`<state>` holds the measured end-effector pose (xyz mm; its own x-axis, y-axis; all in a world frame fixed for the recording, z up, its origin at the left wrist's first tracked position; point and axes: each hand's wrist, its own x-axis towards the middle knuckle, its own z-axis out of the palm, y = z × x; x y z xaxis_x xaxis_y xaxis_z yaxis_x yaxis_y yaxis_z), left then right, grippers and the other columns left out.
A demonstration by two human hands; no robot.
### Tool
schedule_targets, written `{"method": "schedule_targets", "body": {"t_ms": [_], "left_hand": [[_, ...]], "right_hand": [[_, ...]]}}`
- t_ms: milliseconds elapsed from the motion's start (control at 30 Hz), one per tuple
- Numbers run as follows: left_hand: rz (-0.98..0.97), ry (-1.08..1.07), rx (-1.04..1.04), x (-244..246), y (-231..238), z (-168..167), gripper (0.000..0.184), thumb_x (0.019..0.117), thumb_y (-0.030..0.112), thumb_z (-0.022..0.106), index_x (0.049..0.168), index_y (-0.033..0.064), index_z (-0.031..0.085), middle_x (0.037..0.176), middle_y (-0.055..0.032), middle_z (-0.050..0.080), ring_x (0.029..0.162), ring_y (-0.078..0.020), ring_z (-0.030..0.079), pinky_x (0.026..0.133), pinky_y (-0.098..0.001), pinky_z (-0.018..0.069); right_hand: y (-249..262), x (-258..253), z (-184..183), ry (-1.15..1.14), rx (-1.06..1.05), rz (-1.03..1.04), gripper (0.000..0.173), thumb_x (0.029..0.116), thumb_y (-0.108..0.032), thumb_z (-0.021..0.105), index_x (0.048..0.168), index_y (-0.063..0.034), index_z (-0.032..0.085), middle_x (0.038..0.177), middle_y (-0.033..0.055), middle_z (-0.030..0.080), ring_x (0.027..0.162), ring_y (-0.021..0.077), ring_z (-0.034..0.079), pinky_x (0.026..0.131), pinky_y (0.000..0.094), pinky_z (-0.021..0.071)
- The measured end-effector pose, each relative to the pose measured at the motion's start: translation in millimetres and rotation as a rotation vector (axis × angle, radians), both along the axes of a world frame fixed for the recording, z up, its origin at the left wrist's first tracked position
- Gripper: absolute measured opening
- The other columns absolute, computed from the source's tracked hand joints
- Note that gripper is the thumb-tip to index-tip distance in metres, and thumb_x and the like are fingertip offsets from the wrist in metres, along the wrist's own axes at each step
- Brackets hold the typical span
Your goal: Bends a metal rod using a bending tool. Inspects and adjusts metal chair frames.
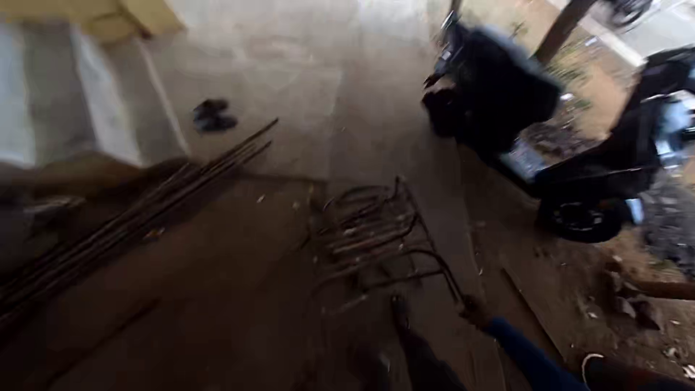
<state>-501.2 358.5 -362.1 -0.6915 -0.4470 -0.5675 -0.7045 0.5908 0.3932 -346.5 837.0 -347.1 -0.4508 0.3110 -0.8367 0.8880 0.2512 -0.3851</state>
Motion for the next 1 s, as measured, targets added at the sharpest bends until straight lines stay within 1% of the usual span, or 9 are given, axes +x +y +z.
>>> {"method": "schedule_targets", "body": {"t_ms": [100, 200, 333, 400, 500, 667, 800, 867, 1000], "left_hand": [[-0.034, 0.1, 0.004, -5.6, 0.0, -36.2, 0.057, 0.0889, 0.056, 0.075, 0.104, 0.0018, 0.074, 0.092, -0.018, 0.073, 0.085, -0.0321, 0.07, 0.083, -0.056, 0.0568], [-0.105, 0.115, 0.029, -5.2, 3.6, -59.0, 0.053, 0.0944, 0.04, 0.075, 0.127, -0.0007, 0.065, 0.106, -0.0219, 0.073, 0.094, -0.0362, 0.071, 0.089, -0.0596, 0.0553], [-0.164, 0.16, -0.016, -6.4, 3.3, -94.1, 0.045, 0.0955, 0.03, 0.075, 0.13, 0.0027, 0.063, 0.101, -0.0186, 0.074, 0.088, -0.0331, 0.073, 0.083, -0.0581, 0.0579], [-0.253, 0.146, -0.077, -8.6, -0.7, -104.9, 0.045, 0.0962, 0.028, 0.071, 0.134, 0.004, 0.063, 0.11, -0.0187, 0.073, 0.097, -0.0342, 0.072, 0.089, -0.0597, 0.0558], [-0.412, 0.043, -0.206, -11.8, -3.8, -115.0, 0.048, 0.0976, 0.032, 0.069, 0.138, 0.0075, 0.064, 0.133, -0.0201, 0.065, 0.117, -0.0372, 0.066, 0.098, -0.0596, 0.0531], [-0.529, -0.045, -0.255, -14.8, -4.5, -120.0, 0.054, 0.0947, 0.032, 0.073, 0.143, 0.0122, 0.06, 0.132, -0.0177, 0.064, 0.111, -0.0344, 0.068, 0.092, -0.0565, 0.0571], [-0.601, -0.132, -0.292, -23.7, -2.8, -117.2, 0.065, 0.094, 0.03, 0.073, 0.153, 0.0165, 0.05, 0.143, -0.0179, 0.059, 0.114, -0.035, 0.068, 0.092, -0.055, 0.0576], [-0.604, -0.138, -0.3, -24.9, -3.5, -118.1, 0.066, 0.0936, 0.03, 0.073, 0.154, 0.0189, 0.049, 0.143, -0.0177, 0.059, 0.114, -0.0348, 0.068, 0.092, -0.0551, 0.0574], [-0.578, -0.101, -0.207, -25.7, -5.4, -108.2, 0.065, 0.0948, 0.031, 0.073, 0.153, 0.0162, 0.05, 0.144, -0.0203, 0.058, 0.122, -0.0408, 0.063, 0.098, -0.062, 0.0529]], "right_hand": [[2.2, -0.5, -39.0, -0.167, -0.074, 0.081, 0.066, 0.0951, -0.024, 0.073, 0.154, -0.016, 0.043, 0.118, 0.0208, 0.069, 0.09, 0.035, 0.072, 0.078, 0.0538, 0.0606], [-10.0, 17.1, -75.0, -0.235, -0.053, -0.024, 0.06, 0.0943, -0.016, 0.071, 0.151, -0.018, 0.049, 0.111, 0.0184, 0.072, 0.082, 0.0317, 0.075, 0.072, 0.0505, 0.0642], [-17.9, 26.5, -110.2, -0.229, -0.01, -0.088, 0.052, 0.0939, -0.016, 0.071, 0.144, -0.0164, 0.057, 0.107, 0.0175, 0.073, 0.08, 0.0306, 0.075, 0.073, 0.0503, 0.0639], [-24.9, 25.2, -117.0, -0.213, 0.024, -0.127, 0.051, 0.0938, -0.015, 0.071, 0.143, -0.017, 0.058, 0.106, 0.0162, 0.074, 0.079, 0.0292, 0.075, 0.073, 0.0499, 0.0642], [-37.6, 26.6, -124.0, -0.195, 0.113, -0.185, 0.051, 0.0944, -0.016, 0.072, 0.144, -0.0201, 0.059, 0.105, 0.0132, 0.075, 0.078, 0.0267, 0.075, 0.073, 0.049, 0.0639], [-49.6, 36.8, -134.3, -0.133, 0.25, -0.215, 0.048, 0.0953, -0.016, 0.071, 0.142, -0.0182, 0.062, 0.107, 0.0121, 0.076, 0.08, 0.0274, 0.075, 0.076, 0.0519, 0.0632], [-54.4, 39.5, -141.3, -0.227, 0.275, -0.181, 0.042, 0.0883, -0.018, 0.079, 0.128, -0.0089, 0.07, 0.11, 0.0144, 0.075, 0.093, 0.0314, 0.075, 0.089, 0.0567, 0.0592], [-56.8, 37.7, -141.3, -0.278, 0.284, -0.173, 0.036, 0.0864, -0.019, 0.08, 0.121, -0.009, 0.073, 0.106, 0.0135, 0.076, 0.097, 0.0314, 0.074, 0.093, 0.0584, 0.0559], [-63.4, 31.3, -131.8, -0.17, 0.286, -0.357, 0.037, 0.0935, -0.022, 0.075, 0.128, -0.0104, 0.07, 0.105, 0.0116, 0.077, 0.09, 0.0266, 0.076, 0.088, 0.0529, 0.0608]]}}
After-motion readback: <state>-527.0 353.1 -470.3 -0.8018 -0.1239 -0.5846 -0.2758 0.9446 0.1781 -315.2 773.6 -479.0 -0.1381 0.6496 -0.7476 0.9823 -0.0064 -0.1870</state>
